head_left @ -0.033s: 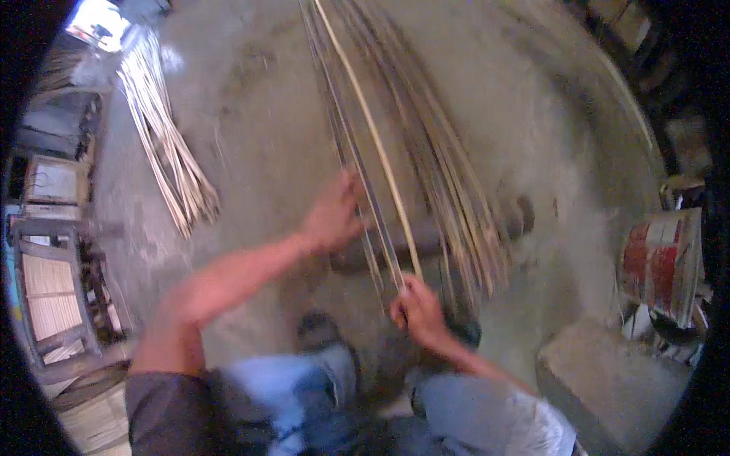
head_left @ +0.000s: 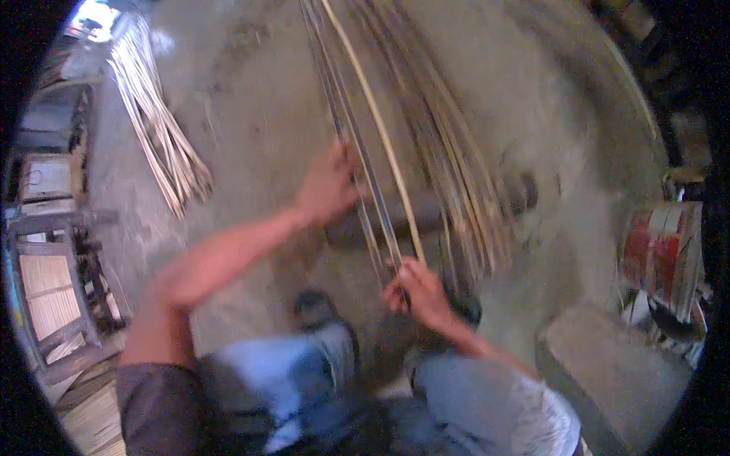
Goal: The person sits on the floor and weaves thin bamboo strips together by hand. They interlace the strips over and under each other, gradually forming a flat woven mat.
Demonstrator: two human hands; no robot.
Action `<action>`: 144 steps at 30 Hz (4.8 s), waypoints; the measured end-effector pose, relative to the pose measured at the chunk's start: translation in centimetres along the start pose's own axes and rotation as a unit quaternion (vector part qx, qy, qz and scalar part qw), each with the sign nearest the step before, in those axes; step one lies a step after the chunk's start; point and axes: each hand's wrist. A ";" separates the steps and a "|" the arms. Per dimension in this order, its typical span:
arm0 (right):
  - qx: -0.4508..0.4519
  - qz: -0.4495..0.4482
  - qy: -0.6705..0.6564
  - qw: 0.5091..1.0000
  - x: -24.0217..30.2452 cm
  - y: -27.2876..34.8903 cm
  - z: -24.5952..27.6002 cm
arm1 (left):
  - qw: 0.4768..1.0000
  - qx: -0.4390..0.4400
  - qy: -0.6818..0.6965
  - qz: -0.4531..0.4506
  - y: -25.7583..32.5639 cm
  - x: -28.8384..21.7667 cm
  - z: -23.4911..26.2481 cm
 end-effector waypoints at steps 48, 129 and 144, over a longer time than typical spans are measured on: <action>-0.150 -0.052 -0.249 0.955 -6.8 1.9 3.2 | 0.983 -0.123 -0.041 -0.129 -1.3 -0.9 1.5; -0.187 0.332 0.111 0.918 9.4 3.8 3.3 | 0.986 0.009 -0.087 -0.145 -0.7 -2.3 1.4; -0.130 0.375 0.063 0.915 8.4 0.7 1.4 | 0.982 0.001 -0.098 -0.159 -1.2 -1.6 0.8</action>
Point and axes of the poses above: each hand's wrist, its own y-axis away from the middle knuckle, its own z-axis out of the back of the hand, x = y × z, and after that the axes turned 10 degrees about -y, right-handed
